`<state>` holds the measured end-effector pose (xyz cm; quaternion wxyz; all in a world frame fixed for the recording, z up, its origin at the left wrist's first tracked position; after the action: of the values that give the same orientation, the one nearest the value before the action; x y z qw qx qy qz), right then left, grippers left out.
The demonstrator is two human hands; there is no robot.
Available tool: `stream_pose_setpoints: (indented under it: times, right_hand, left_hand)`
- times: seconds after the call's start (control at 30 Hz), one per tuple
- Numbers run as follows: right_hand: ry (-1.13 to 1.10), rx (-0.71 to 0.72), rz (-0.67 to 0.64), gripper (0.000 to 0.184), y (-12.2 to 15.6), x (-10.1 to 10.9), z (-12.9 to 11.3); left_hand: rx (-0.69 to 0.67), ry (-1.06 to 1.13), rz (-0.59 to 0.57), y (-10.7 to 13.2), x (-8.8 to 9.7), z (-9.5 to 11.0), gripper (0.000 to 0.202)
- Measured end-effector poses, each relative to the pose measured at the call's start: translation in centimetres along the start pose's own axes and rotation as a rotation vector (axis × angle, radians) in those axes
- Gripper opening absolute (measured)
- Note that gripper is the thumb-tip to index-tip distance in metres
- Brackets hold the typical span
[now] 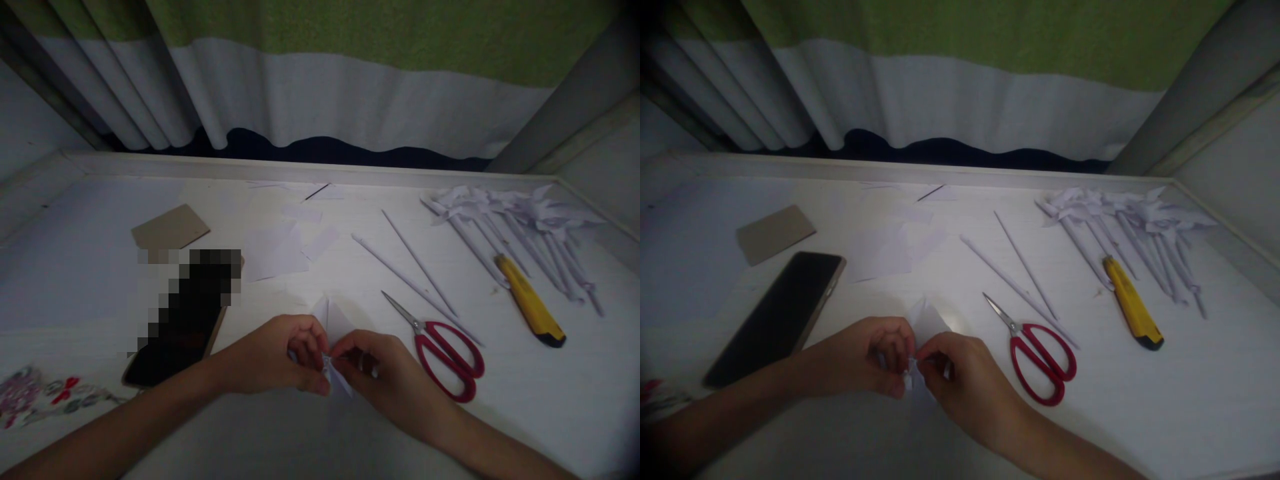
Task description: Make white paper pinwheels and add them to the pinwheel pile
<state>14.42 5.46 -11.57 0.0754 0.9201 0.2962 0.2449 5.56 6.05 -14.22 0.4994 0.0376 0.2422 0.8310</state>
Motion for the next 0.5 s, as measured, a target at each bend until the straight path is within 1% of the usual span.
stream_pose_setpoints:
  times: [0.1,0.2,0.37,0.5]
  right_hand:
    - [0.004,0.018,0.016,0.022,0.1,0.1,-0.2]
    - [0.021,0.013,0.019,0.022,0.2,0.1,-0.4]
    - [0.047,0.046,0.026,0.021,0.4,-0.1,-0.9]
    - [0.086,0.065,0.043,0.018,0.5,-0.3,-1.1]
  left_hand:
    - [0.01,-0.015,0.024,0.1,0.2,0.0,0.036]
    - [0.027,-0.023,0.02,0.2,0.1,-0.1,0.037]
    - [0.003,0.003,0.018,0.1,0.0,-0.1,0.033]
    - [0.014,0.079,0.004,-0.1,-0.2,-0.7,0.028]
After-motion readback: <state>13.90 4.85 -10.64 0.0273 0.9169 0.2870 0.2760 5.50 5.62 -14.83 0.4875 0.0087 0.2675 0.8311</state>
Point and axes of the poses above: each hand's wrist, its own y-axis away from the middle knuckle, its own x-axis out of the back of the hand, z = x × y, the point moved 9 cm from there along -y, towards the middle knuckle, and after that the axes turned 12 degrees about -z, right-handed, at the moved point
